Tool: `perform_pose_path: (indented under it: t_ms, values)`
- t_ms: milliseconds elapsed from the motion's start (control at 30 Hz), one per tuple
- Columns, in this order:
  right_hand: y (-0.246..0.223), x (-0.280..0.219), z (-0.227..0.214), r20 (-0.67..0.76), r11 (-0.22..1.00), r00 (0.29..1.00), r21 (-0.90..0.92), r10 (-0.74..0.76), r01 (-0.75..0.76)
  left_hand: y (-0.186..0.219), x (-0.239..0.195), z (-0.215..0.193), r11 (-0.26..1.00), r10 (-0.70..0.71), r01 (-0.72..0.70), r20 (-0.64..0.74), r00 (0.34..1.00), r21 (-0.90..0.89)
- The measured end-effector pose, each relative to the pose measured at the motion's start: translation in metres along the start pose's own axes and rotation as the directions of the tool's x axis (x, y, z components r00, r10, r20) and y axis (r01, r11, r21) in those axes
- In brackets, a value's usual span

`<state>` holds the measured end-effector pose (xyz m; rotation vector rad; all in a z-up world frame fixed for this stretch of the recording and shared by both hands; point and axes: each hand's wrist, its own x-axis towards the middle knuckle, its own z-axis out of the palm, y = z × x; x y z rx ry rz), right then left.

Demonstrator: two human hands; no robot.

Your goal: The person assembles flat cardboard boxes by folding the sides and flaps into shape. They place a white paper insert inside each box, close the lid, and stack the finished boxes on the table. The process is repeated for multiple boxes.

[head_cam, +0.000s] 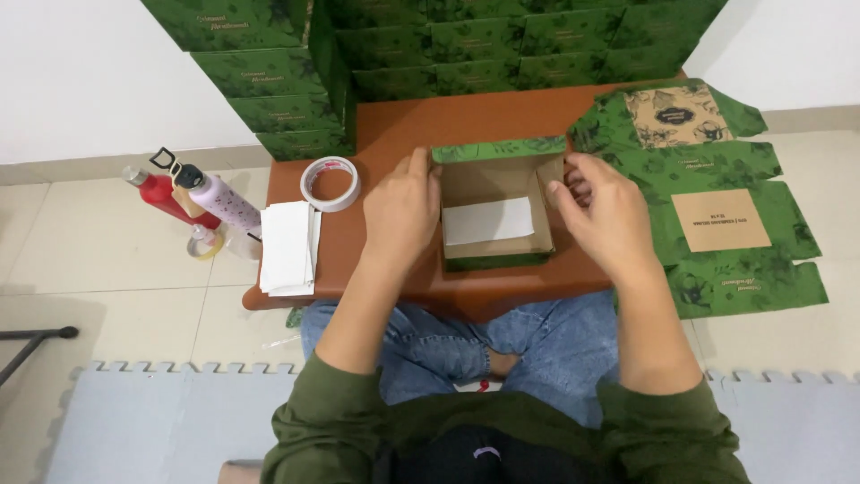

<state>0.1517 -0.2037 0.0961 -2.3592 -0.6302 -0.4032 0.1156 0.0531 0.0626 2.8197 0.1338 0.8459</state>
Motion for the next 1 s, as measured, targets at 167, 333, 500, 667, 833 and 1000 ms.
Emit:
perform_pose_path:
  t_ms: [167, 333, 500, 667, 833, 1000]
  values:
    - [-0.004, -0.007, 0.004, 0.047, 0.996, 0.999, -0.091, 0.001, 0.004, 0.008, -0.021, -0.007, 0.982, -0.057, 0.090, 0.195, 0.979, -0.164]
    - [-0.013, -0.013, 0.005, 0.090, 0.999, 0.995, -0.030, 0.041, -0.039, 0.013, -0.026, -0.016, 0.957, -0.089, 0.156, 0.262, 0.961, -0.245]
    - [-0.008, -0.025, 0.015, 0.172, 0.993, 0.981, 0.057, 0.095, -0.106, 0.017, -0.038, -0.017, 0.885, -0.131, 0.268, 0.347, 0.928, -0.381]
    - [-0.019, -0.035, 0.011, 0.226, 0.978, 0.966, 0.137, 0.121, -0.155, 0.025, -0.047, -0.029, 0.868, -0.126, 0.285, 0.375, 0.918, -0.407]
    - [-0.037, -0.040, -0.006, 0.223, 0.963, 0.970, 0.227, 0.092, -0.144, 0.031, -0.057, -0.044, 0.904, -0.125, 0.260, 0.371, 0.920, -0.339]
    - [-0.029, -0.047, -0.005, 0.190, 0.953, 0.981, 0.287, 0.046, -0.100, 0.021, -0.073, -0.030, 0.926, -0.050, 0.169, 0.335, 0.941, -0.337]
